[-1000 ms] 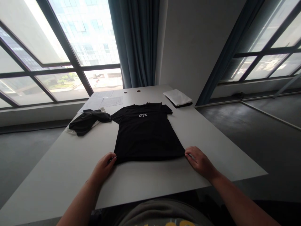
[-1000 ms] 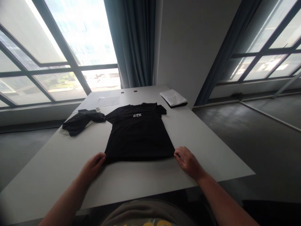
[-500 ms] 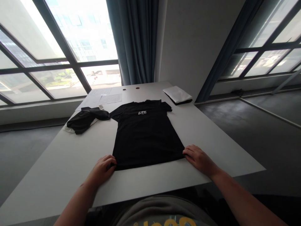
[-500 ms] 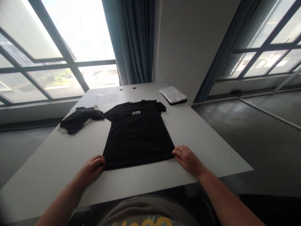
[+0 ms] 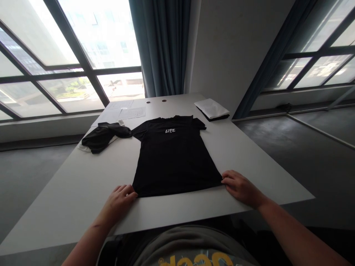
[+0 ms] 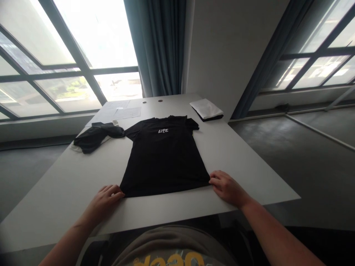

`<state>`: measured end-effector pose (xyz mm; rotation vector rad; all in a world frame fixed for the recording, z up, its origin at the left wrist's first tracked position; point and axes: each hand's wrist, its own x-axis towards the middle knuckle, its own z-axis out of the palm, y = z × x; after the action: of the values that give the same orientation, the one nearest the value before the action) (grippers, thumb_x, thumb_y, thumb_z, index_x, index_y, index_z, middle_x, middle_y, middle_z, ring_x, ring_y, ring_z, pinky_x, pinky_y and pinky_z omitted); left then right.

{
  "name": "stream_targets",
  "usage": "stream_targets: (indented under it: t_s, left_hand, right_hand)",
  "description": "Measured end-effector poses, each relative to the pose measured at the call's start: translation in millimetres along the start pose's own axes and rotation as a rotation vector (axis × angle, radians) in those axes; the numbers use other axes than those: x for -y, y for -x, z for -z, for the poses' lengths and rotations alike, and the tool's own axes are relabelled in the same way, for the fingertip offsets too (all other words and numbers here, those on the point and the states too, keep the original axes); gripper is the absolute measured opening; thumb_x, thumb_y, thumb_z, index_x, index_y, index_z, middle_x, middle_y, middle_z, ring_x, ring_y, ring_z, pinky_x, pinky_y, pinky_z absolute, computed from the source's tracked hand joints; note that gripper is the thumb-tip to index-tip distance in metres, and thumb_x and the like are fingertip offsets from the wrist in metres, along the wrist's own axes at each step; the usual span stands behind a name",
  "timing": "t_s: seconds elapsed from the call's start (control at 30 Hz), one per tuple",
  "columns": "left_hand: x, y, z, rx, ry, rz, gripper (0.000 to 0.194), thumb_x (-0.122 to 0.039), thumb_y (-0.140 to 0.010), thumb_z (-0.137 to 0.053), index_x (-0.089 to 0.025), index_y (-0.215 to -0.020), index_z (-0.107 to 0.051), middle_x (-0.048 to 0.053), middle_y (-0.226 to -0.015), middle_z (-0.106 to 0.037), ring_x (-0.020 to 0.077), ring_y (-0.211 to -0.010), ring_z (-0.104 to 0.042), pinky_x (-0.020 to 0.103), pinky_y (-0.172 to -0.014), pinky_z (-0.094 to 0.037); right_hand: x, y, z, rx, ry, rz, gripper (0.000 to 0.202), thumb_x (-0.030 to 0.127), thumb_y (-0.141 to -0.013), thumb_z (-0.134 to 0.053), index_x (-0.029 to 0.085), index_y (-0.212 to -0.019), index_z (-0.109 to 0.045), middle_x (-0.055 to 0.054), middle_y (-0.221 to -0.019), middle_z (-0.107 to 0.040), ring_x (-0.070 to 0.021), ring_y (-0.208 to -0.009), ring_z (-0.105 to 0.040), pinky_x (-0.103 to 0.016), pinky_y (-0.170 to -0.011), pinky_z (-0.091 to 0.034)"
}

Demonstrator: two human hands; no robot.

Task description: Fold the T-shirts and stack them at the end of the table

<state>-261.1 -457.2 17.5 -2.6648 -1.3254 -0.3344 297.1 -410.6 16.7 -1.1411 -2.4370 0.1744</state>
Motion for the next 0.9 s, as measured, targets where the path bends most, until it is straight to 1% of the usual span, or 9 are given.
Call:
stream_targets:
  t_s: [0.13,0.27,0.33,0.4,0.5,0.57,0.63,0.77,0.9]
  left_hand:
    - [-5.5,1.8,8.7,0.058,0.103,0.048,0.03,-0.005,-0.088,-0.052,-0.027,-0.097,-0.072,0.003,-0.097,-0.068,0.02,-0.088,-0.063,0.035,-0.084,-0.048]
    - [-12.7,-2.9,19.1,0.084,0.17,0.107,0.021,-0.018,-0.097,-0.051,-0.025,-0.103,-0.07,0.005,-0.102,-0.069,0.021,-0.093,-0.064,0.038,-0.087,-0.048]
    - [-18.6,-16.0,20.9,0.083,0.172,0.115,0.018,-0.027,-0.1,-0.051,-0.024,-0.106,-0.069,0.005,-0.101,-0.07,0.0221,-0.093,-0.064,0.039,-0.088,-0.048]
    - [-27.4,-38.5,18.8,0.084,0.183,0.105,0.02,-0.033,-0.102,-0.051,-0.025,-0.109,-0.069,0.006,-0.104,-0.071,0.0229,-0.097,-0.064,0.04,-0.091,-0.049]
    - [-44.7,-82.7,6.4,0.078,0.208,0.084,0.026,-0.037,-0.103,-0.052,-0.026,-0.12,-0.068,0.007,-0.127,-0.068,0.0251,-0.117,-0.061,0.042,-0.102,-0.047]
    - [-56.1,-109.6,-7.5,0.078,0.198,0.085,0.039,-0.038,-0.102,-0.053,-0.028,-0.139,-0.061,0.008,-0.147,-0.058,0.028,-0.136,-0.052,0.046,-0.112,-0.042]
    - [-65.1,-127.3,-22.9,0.125,0.176,0.09,0.053,-0.042,-0.101,-0.056,-0.028,-0.152,-0.051,0.009,-0.161,-0.046,0.0316,-0.149,-0.039,0.051,-0.119,-0.035]
    - [-72.7,-131.4,-44.0,0.235,0.161,0.076,0.066,-0.048,-0.099,-0.057,-0.033,-0.16,-0.038,0.007,-0.171,-0.028,0.0353,-0.157,-0.023,0.058,-0.125,-0.023]
    - [-74.9,-118.6,-46.3,0.236,0.143,0.009,0.067,-0.05,-0.1,-0.054,-0.04,-0.162,-0.031,0.004,-0.173,-0.019,0.0359,-0.158,-0.017,0.062,-0.125,-0.018]
  right_hand:
    - [4.3,1.6,4.6,0.003,-0.031,-0.019,0.021,0.016,-0.09,-0.056,0.023,-0.097,-0.074,-0.01,-0.107,-0.067,-0.0247,-0.101,-0.065,-0.041,-0.09,-0.057]
    - [8.6,2.1,3.7,-0.023,-0.051,-0.021,0.017,0.023,-0.095,-0.056,0.023,-0.094,-0.073,-0.011,-0.115,-0.067,-0.0255,-0.109,-0.064,-0.042,-0.095,-0.055]
    - [9.4,-0.2,-0.3,-0.034,-0.049,-0.044,0.017,0.026,-0.096,-0.057,0.023,-0.1,-0.074,-0.011,-0.118,-0.068,-0.0261,-0.111,-0.064,-0.044,-0.098,-0.055]
    - [9.0,-4.4,-6.0,-0.014,-0.03,-0.069,0.021,0.03,-0.096,-0.058,0.023,-0.108,-0.074,-0.012,-0.12,-0.069,-0.0271,-0.114,-0.065,-0.046,-0.102,-0.053]
    - [7.8,-12.5,-15.8,0.075,0.012,-0.089,0.033,0.037,-0.098,-0.057,0.025,-0.126,-0.072,-0.012,-0.139,-0.063,-0.0297,-0.129,-0.059,-0.051,-0.113,-0.045]
    - [7.3,-16.6,-22.3,0.151,0.042,-0.111,0.048,0.043,-0.101,-0.054,0.026,-0.145,-0.06,-0.012,-0.158,-0.049,-0.0314,-0.144,-0.046,-0.054,-0.12,-0.036]
    - [6.5,-17.1,-28.0,0.232,0.073,-0.143,0.062,0.05,-0.102,-0.05,0.025,-0.158,-0.044,-0.013,-0.168,-0.032,-0.0324,-0.153,-0.033,-0.057,-0.124,-0.029]
    - [3.2,-6.9,-33.5,0.31,0.098,-0.175,0.064,0.052,-0.104,-0.045,0.029,-0.163,-0.033,-0.01,-0.171,-0.022,-0.0313,-0.156,-0.025,-0.059,-0.125,-0.024]
    - [1.7,4.3,-30.7,0.279,0.07,-0.131,0.057,0.045,-0.104,-0.048,0.033,-0.159,-0.041,-0.007,-0.168,-0.03,-0.0322,-0.156,-0.025,-0.062,-0.123,-0.025]
